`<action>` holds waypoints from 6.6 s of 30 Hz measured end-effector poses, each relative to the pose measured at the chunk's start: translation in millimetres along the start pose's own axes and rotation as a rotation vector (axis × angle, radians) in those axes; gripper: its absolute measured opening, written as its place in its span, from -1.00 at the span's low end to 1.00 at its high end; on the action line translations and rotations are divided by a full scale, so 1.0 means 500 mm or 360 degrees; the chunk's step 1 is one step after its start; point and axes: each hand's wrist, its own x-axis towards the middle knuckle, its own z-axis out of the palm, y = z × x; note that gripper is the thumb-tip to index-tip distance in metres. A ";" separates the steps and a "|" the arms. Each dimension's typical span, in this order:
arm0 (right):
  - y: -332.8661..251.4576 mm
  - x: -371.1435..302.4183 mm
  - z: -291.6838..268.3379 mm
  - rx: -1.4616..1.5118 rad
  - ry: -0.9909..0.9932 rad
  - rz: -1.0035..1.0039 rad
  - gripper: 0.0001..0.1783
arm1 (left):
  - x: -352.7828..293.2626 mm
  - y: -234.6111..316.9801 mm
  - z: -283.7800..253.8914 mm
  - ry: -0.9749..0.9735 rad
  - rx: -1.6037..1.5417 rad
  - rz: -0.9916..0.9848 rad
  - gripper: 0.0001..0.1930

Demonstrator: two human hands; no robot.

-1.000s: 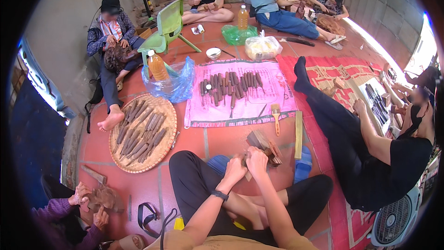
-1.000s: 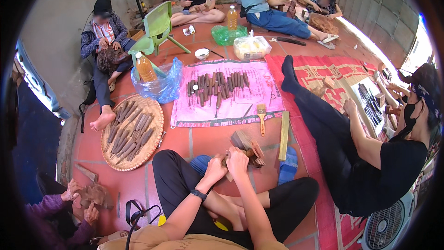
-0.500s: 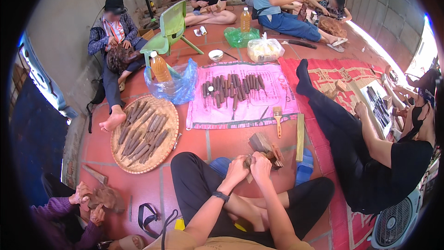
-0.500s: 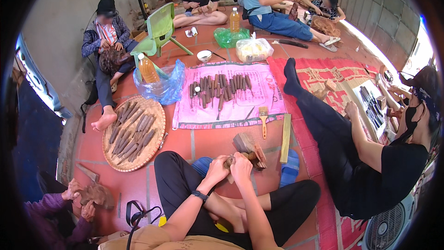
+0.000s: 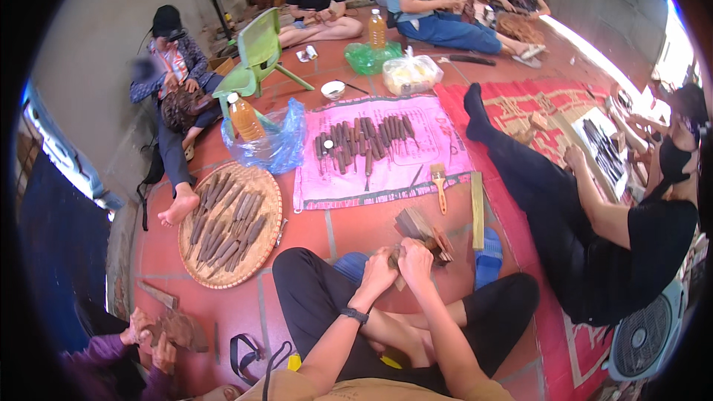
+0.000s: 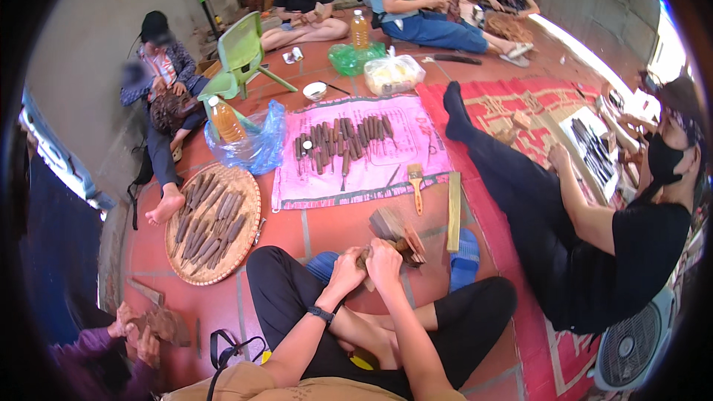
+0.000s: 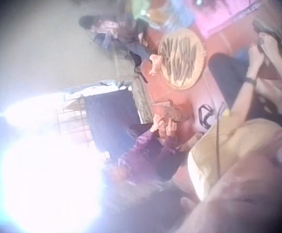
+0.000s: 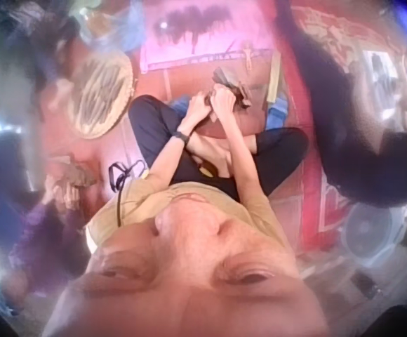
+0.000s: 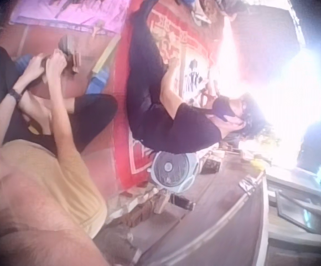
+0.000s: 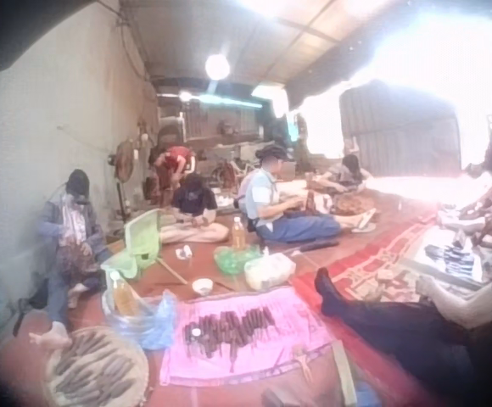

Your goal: The person sits on the floor and carves a piece of wood using a small knife. They hold the wood in one hand and carefully shape it with the tool, occasionally adjusting their grip and the wood's orientation.

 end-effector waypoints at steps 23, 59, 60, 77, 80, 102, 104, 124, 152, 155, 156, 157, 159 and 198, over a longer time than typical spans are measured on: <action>0.012 -0.003 0.009 0.0052 -0.0053 0.0093 -0.96 | 0.000 0.005 0.003 0.0066 0.0072 0.0109 -0.63; 0.011 0.022 0.027 -0.0169 -0.0176 -0.0008 -0.96 | 0.014 -0.003 -0.014 -0.0121 0.0039 -0.0088 -0.60; 0.003 0.008 0.013 -0.0169 -0.0172 0.0020 -0.97 | 0.013 -0.008 -0.011 -0.0095 0.0025 -0.0062 -0.60; 0.015 0.018 0.010 -0.0301 -0.0168 0.0010 -0.92 | 0.017 -0.012 -0.007 -0.0208 0.0162 0.0011 -0.51; 0.044 0.040 0.035 -0.0346 -0.0244 0.0027 -0.93 | 0.014 0.001 0.002 -0.0234 0.0149 -0.0040 -0.52; 0.020 0.036 0.022 -0.0371 -0.0213 -0.0024 -0.91 | 0.019 -0.033 0.019 -0.0163 0.0073 -0.0022 -0.56; 0.026 0.038 0.023 -0.0331 -0.0228 0.0045 -0.90 | 0.017 -0.019 0.018 -0.0194 0.0089 -0.0125 -0.56; -0.007 -0.002 -0.007 -0.0257 -0.0132 0.0059 -0.92 | 0.015 -0.044 0.022 -0.0175 0.0104 -0.0071 -0.56; 0.012 0.038 0.011 -0.0398 -0.0253 -0.0004 -0.95 | 0.003 -0.009 0.013 -0.0148 0.0127 -0.0016 -0.56; 0.020 0.040 0.034 -0.0416 -0.0196 -0.0085 -0.92 | 0.000 -0.025 0.014 -0.0110 0.0098 0.0006 -0.57; 0.019 0.036 0.032 -0.0420 -0.0230 -0.0050 -0.92 | -0.002 -0.029 0.012 -0.0086 0.0091 0.0033 -0.58; 0.017 0.031 0.031 -0.0425 -0.0260 -0.0011 -0.91 | -0.003 -0.033 0.010 -0.0066 0.0085 0.0066 -0.58; -0.008 0.024 0.000 -0.0411 -0.0269 0.0015 -0.91 | 0.005 -0.049 0.024 -0.0047 0.0164 0.0015 -0.59; 0.012 0.019 -0.015 -0.0340 -0.0330 0.0051 -0.90 | 0.015 -0.012 0.012 -0.0141 0.0020 -0.0073 -0.63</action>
